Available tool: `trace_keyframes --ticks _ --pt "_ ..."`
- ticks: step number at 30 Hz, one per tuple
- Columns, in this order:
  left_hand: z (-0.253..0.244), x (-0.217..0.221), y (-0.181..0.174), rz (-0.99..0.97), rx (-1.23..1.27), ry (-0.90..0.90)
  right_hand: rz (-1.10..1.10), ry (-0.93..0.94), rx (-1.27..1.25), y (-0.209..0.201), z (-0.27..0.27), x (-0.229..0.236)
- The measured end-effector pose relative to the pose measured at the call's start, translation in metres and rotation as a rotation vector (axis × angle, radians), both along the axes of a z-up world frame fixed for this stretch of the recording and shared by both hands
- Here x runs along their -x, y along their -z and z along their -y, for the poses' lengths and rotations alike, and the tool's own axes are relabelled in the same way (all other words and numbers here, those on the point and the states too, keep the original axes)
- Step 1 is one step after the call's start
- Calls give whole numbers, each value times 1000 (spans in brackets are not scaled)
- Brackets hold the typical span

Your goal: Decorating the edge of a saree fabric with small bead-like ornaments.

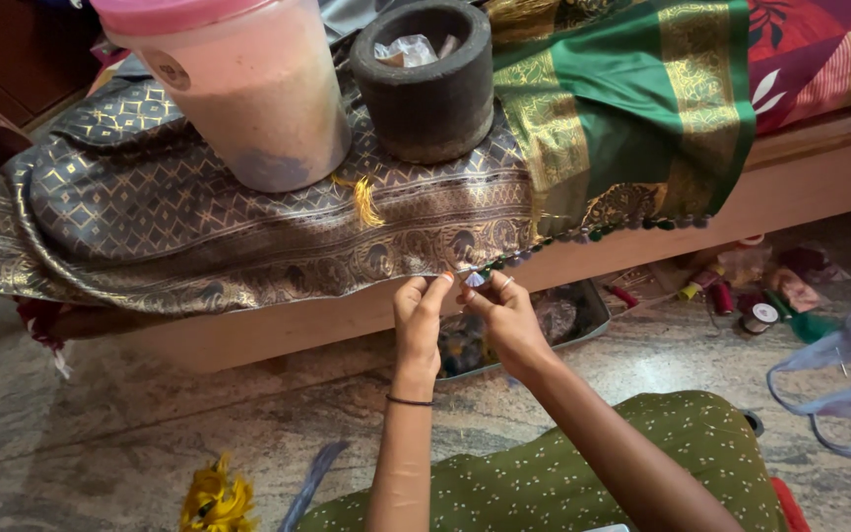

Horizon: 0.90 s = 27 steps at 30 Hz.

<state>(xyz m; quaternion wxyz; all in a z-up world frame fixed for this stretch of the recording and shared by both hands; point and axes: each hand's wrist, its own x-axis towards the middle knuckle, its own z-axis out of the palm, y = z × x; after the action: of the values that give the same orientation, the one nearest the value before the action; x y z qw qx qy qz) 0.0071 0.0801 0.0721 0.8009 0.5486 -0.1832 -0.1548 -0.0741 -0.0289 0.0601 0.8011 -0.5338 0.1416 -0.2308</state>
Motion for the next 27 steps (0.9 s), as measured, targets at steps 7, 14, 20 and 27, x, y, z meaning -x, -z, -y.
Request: trace_keyframes --ticks 7,14,20,27 --pt "3 10 -15 -90 77 33 6 -71 -164 -20 -5 9" --pt "14 9 2 -106 120 10 -19 -87 -189 -28 -1 15" --pt "11 15 -15 -56 72 -8 36 -39 -82 -19 1 13" --pt "7 6 -4 18 71 -16 -26 -17 57 -4 2 6"
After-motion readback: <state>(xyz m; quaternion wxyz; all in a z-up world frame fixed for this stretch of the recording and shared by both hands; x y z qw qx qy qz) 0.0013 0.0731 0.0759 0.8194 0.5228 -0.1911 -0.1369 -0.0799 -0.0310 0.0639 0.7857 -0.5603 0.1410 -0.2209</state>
